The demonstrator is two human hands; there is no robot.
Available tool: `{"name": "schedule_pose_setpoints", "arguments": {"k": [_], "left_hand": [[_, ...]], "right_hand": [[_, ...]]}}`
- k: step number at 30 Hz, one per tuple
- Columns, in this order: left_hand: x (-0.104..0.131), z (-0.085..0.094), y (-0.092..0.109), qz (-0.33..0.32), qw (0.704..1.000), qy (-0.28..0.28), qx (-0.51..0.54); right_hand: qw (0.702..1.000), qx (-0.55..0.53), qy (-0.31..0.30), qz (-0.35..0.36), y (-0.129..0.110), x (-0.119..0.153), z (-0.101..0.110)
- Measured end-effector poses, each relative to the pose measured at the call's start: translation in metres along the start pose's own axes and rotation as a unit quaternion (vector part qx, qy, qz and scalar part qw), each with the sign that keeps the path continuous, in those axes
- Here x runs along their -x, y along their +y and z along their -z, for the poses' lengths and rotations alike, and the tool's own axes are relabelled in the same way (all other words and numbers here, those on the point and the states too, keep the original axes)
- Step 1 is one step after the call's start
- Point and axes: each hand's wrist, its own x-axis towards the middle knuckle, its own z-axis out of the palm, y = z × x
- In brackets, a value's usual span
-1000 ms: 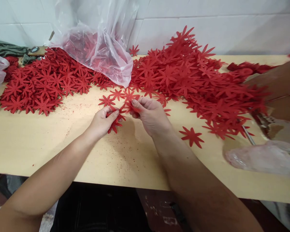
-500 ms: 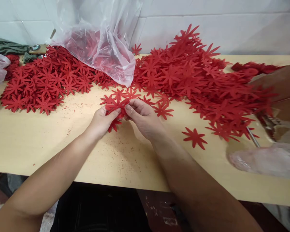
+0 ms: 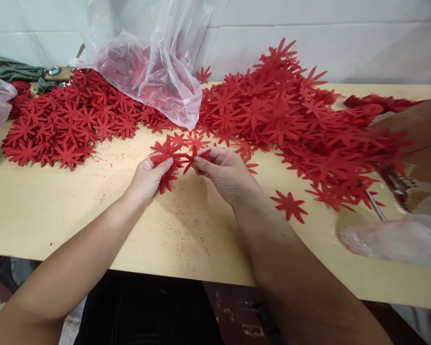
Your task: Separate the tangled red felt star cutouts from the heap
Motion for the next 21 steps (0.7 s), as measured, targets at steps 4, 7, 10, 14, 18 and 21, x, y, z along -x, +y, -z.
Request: {"name": "schedule_pose_setpoints", "arguments": {"k": [4, 7, 10, 14, 18, 21], "left_hand": [[0.000, 0.000, 0.001, 0.002, 1.000, 0.004, 0.003], [0.000, -0.001, 0.001, 0.002, 1.000, 0.008, 0.009], [0.000, -0.002, 0.002, -0.002, 1.000, 0.012, 0.015], [0.002, -0.002, 0.002, -0.002, 1.000, 0.012, 0.021], [0.002, -0.003, 0.003, 0.003, 1.000, 0.013, 0.021], [0.002, -0.004, 0.003, 0.000, 1.000, 0.010, 0.025]], "right_hand": [[1.000, 0.009, 0.023, 0.017, 0.006, -0.004, 0.003], [0.999, 0.027, 0.031, 0.029, 0.005, -0.006, 0.006], [0.998, 0.045, 0.036, 0.030, 0.000, -0.004, 0.007], [0.996, 0.071, 0.053, 0.030, -0.007, 0.000, 0.005], [0.994, 0.089, 0.056, 0.032, -0.008, 0.000, 0.004], [0.992, 0.101, 0.058, 0.041, -0.007, -0.001, 0.006]]}}
